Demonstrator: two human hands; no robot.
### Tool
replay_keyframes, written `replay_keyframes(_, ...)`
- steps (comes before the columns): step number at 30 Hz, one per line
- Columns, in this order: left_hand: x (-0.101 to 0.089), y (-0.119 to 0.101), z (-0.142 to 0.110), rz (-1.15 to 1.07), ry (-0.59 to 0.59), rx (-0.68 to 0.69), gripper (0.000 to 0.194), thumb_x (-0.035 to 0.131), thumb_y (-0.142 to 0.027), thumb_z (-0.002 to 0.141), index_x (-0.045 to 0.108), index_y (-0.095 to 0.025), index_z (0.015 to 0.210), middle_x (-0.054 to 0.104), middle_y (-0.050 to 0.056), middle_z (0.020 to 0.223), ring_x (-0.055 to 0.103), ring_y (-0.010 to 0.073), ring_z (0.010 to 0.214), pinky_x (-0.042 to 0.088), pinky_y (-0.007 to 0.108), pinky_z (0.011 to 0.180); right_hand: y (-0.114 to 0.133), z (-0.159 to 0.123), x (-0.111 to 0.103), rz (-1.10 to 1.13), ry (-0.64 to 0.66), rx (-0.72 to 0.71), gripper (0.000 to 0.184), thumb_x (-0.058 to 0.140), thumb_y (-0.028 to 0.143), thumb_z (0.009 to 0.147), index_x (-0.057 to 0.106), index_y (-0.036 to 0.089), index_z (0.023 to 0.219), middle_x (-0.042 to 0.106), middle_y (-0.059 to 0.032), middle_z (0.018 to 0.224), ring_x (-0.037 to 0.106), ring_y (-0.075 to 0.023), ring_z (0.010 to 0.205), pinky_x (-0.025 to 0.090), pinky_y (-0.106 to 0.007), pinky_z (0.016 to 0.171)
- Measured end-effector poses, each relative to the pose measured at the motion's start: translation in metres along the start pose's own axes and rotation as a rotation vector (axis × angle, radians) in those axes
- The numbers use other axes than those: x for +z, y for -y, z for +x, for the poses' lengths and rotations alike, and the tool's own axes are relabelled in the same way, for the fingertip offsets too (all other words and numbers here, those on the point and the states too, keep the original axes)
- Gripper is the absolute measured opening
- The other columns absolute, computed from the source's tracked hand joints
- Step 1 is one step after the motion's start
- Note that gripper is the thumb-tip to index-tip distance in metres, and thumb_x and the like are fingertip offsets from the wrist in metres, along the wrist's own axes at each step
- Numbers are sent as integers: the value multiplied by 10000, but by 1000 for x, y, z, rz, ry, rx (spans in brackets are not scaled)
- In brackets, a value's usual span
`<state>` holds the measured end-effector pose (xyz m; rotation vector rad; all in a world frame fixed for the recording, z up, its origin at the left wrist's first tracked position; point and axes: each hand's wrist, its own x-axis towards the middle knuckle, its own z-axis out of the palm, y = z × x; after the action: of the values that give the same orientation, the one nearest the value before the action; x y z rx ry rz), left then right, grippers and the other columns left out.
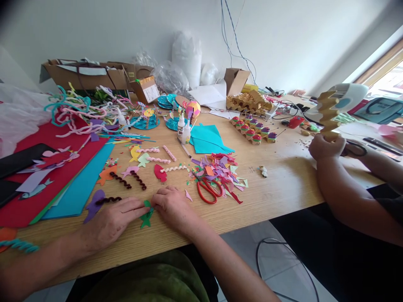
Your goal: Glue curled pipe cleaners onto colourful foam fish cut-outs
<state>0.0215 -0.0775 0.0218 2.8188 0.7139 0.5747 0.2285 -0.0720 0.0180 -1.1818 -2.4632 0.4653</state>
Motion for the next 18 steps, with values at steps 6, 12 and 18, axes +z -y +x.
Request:
replay_keyframes(6,6,0,-5,22,-6,-13,386,297,-61,910,595,-146,1139,619,74,1061,550,196,1004,508,316,866,4,-1,-1,-49,27,27,114,553,131,846,634,181,783,624,-19,796,526,-134,749,357,-239,702)
replay_keyframes(12,9,-3,-7,35,-18,-24,387,303,-64,913,585,-165,1157,606,65,1069,530,192,1029,499,323,894,7,-2,-2,-85,38,65,126,544,148,857,633,178,772,621,-24,778,515,-138,730,344,-251,676)
replay_keyframes(18,13,-4,-9,53,17,-71,371,309,-79,927,589,-168,1154,601,58,1084,518,192,1060,493,322,906,14,-10,-3,-109,-137,15,130,562,158,854,676,207,813,635,-29,898,508,-157,839,322,-276,715)
